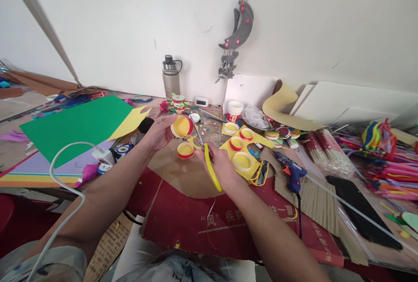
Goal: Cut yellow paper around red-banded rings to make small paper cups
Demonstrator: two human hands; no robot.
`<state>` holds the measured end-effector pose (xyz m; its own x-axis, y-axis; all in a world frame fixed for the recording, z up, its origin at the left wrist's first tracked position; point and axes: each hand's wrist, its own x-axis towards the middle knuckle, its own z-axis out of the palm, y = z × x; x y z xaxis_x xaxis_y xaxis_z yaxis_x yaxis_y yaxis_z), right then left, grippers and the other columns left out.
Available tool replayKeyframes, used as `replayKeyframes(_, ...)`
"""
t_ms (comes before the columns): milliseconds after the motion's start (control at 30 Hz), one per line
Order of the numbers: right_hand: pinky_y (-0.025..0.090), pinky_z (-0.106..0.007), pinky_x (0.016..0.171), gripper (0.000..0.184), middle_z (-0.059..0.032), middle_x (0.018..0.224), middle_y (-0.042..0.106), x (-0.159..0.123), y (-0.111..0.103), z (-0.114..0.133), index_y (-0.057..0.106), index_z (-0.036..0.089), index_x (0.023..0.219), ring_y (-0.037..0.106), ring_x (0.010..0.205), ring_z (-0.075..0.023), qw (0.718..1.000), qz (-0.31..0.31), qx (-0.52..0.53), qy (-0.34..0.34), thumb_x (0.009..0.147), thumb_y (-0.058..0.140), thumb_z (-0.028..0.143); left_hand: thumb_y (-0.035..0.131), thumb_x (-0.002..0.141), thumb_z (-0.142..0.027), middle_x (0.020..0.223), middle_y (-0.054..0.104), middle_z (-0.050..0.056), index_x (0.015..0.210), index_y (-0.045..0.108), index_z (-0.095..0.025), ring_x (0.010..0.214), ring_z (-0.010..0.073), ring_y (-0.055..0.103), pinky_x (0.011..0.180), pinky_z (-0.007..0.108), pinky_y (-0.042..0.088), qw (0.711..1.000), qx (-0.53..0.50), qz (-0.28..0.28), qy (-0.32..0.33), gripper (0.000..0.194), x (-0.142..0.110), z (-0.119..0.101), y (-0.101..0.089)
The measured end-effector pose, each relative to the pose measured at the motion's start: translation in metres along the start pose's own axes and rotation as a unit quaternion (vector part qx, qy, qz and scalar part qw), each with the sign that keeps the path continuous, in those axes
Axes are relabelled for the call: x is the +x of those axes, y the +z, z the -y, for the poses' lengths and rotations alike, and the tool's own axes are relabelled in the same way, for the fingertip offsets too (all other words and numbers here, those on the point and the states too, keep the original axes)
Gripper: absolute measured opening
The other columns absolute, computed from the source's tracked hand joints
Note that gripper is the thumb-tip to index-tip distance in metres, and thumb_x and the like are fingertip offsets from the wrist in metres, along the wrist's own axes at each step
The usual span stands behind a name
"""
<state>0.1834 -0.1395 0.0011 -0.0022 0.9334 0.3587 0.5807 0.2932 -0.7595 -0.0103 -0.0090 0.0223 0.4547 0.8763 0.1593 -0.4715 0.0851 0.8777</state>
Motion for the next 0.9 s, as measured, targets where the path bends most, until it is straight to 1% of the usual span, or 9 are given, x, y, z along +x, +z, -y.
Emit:
replayKeyframes(100, 0.039, -0.029, 0.054, 0.042, 0.001, 0.066, 0.055, -0.0009, 0.0005, 0.0014, 0.052, 0.025, 0.082, 0.047, 0.06, -0.0159, 1.0, 0.008, 0.011, 0.004, 0.099, 0.052, 0.063, 0.093, 0.074, -0.047, 0.091, 0.082, 0.012, 0.099, 0.083, -0.011, 0.073, 0.0194, 0.076, 0.061, 0.025, 0.059, 1.0, 0.004, 0.006, -0.004, 0.044, -0.0008, 0.0001, 0.001)
replayKeyframes(167, 0.04, -0.029, 0.055, 0.04, 0.0008, 0.068, 0.056, -0.0015, 0.001, 0.0019, 0.052, 0.024, 0.085, 0.049, 0.062, -0.0164, 1.0, 0.013, 0.022, 0.001, 0.1, 0.051, 0.062, 0.093, 0.074, -0.046, 0.091, 0.082, 0.012, 0.1, 0.083, -0.011, 0.073, 0.0191, 0.076, 0.061, 0.024, 0.058, 1.0, 0.002, 0.006, -0.003, 0.045, -0.0011, 0.0008, 0.0011)
replayKeyframes(300, 0.039, -0.029, 0.052, 0.041, 0.0021, 0.066, 0.055, -0.0023, 0.0013, 0.0012, 0.053, 0.025, 0.088, 0.049, 0.057, -0.0159, 0.999, 0.019, 0.035, 0.013, 0.101, 0.051, 0.064, 0.092, 0.075, -0.047, 0.09, 0.081, 0.012, 0.101, 0.083, -0.009, 0.072, 0.0178, 0.075, 0.064, 0.024, 0.059, 1.0, 0.007, 0.018, -0.008, 0.046, -0.0012, 0.0026, 0.0008)
replayKeyframes(400, 0.037, -0.029, 0.049, 0.043, 0.003, 0.063, 0.052, -0.0033, 0.0012, 0.0006, 0.052, 0.025, 0.088, 0.048, 0.054, -0.0157, 0.998, 0.021, 0.053, 0.023, 0.101, 0.051, 0.067, 0.092, 0.076, -0.045, 0.091, 0.081, 0.012, 0.101, 0.084, -0.01, 0.069, 0.0152, 0.072, 0.065, 0.024, 0.058, 1.0, 0.013, 0.022, -0.013, 0.044, -0.0015, 0.0037, 0.0012)
replayKeyframes(467, 0.037, -0.029, 0.049, 0.044, 0.0031, 0.063, 0.051, -0.0038, 0.0011, 0.0007, 0.052, 0.026, 0.088, 0.048, 0.054, -0.0159, 0.997, 0.022, 0.065, 0.024, 0.101, 0.05, 0.067, 0.091, 0.077, -0.043, 0.092, 0.081, 0.012, 0.101, 0.084, -0.01, 0.068, 0.0146, 0.071, 0.065, 0.024, 0.058, 1.0, 0.015, 0.021, -0.017, 0.041, -0.0017, 0.0041, 0.0015)
replayKeyframes(667, 0.038, -0.029, 0.055, 0.042, 0.0023, 0.066, 0.055, -0.0031, -0.0002, 0.0021, 0.05, 0.025, 0.083, 0.05, 0.058, -0.0156, 0.999, 0.009, 0.037, 0.007, 0.101, 0.052, 0.063, 0.093, 0.074, -0.048, 0.095, 0.081, 0.011, 0.102, 0.085, -0.012, 0.064, 0.0124, 0.068, 0.065, 0.024, 0.058, 0.999, 0.025, 0.037, -0.012, 0.046, -0.0013, 0.0042, -0.0002)
replayKeyframes(767, 0.036, -0.028, 0.053, 0.041, 0.0037, 0.063, 0.052, -0.0028, -0.0009, 0.0033, 0.051, 0.025, 0.084, 0.047, 0.054, -0.0147, 0.999, 0.014, 0.039, 0.017, 0.1, 0.053, 0.063, 0.092, 0.076, -0.048, 0.094, 0.081, 0.011, 0.104, 0.084, -0.013, 0.065, 0.013, 0.069, 0.064, 0.024, 0.057, 0.999, 0.027, 0.041, -0.008, 0.046, -0.0008, 0.0043, -0.0016)
replayKeyframes(900, 0.037, -0.028, 0.053, 0.042, 0.0043, 0.062, 0.05, -0.0028, -0.0013, 0.0049, 0.05, 0.025, 0.082, 0.046, 0.054, -0.014, 0.999, 0.013, 0.037, 0.018, 0.099, 0.055, 0.063, 0.092, 0.075, -0.049, 0.093, 0.081, 0.011, 0.104, 0.084, -0.012, 0.066, 0.0137, 0.07, 0.064, 0.024, 0.057, 0.998, 0.034, 0.045, -0.005, 0.047, -0.0005, 0.0044, -0.0022)
